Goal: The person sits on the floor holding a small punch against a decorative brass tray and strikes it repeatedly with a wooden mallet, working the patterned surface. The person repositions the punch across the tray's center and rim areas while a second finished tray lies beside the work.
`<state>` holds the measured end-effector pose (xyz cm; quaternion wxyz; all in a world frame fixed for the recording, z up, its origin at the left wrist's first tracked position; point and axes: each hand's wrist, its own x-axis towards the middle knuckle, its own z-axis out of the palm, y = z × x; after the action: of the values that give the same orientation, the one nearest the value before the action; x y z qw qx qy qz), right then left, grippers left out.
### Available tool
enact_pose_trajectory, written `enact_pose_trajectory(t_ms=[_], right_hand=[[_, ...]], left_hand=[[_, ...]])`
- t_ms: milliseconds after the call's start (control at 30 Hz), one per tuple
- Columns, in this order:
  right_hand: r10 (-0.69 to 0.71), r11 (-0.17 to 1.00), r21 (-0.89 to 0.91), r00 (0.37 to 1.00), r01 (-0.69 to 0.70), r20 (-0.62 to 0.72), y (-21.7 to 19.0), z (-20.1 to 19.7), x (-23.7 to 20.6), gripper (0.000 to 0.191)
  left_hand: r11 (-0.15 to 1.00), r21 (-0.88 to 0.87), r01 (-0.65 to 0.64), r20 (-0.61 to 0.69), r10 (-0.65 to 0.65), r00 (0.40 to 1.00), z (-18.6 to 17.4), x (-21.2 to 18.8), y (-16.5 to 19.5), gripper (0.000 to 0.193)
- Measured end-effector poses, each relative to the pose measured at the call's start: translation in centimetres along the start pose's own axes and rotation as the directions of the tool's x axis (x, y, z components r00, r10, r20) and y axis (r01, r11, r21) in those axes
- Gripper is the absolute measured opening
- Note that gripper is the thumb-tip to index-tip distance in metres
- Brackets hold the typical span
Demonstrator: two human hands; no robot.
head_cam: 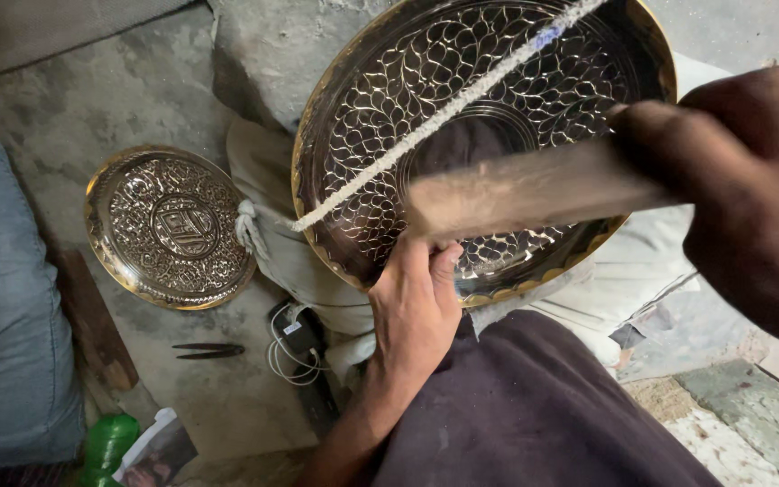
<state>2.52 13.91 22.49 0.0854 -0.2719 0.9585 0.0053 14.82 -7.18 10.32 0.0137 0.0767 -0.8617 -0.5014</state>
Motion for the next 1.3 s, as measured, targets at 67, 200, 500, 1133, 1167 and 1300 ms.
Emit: enact_pose_trajectory(t_ms=[67,200,500,1133,1167,1300], right_hand=[[0.055,0.998,-0.008,0.998,-0.055,0.012,-0.4,-0.1,-0.2,0.041],[0.000,0.999,-0.040,1.000,0.000,-0.017,-0.9,-0.3,-0.6,0.039],[0.057,0.969,0.236,0.996,-0.073,0.073,0.7,2.7,-3.4,0.051],[0.145,0.876,0.457,0.988,-0.152,0.050,-1.5,9.4,-5.7,0.043],[0.133,0.875,0.460,0.988,-0.152,0.073,-2.1,9.5,-6.5,0.043],[0.123,0.891,0.447,0.990,-0.081,-0.066,-4.6,9.0,-6.3,0.036]], left_hand=[[0.996,-0.083,0.016,-0.007,-0.017,1.000,0.4,-0.3,0.0,0.019],[0.997,-0.079,0.023,0.014,-0.022,1.000,0.4,-0.1,0.1,0.016],[0.989,-0.132,-0.074,-0.009,0.074,0.997,-2.2,1.5,-0.1,0.021],[0.988,-0.127,-0.088,0.270,0.119,0.955,-4.3,-1.0,-3.8,0.029],[0.990,-0.109,-0.085,0.274,0.112,0.955,-4.3,-1.7,-4.1,0.030],[0.997,-0.032,-0.071,0.319,0.078,0.945,-5.3,-1.4,-5.4,0.027]])
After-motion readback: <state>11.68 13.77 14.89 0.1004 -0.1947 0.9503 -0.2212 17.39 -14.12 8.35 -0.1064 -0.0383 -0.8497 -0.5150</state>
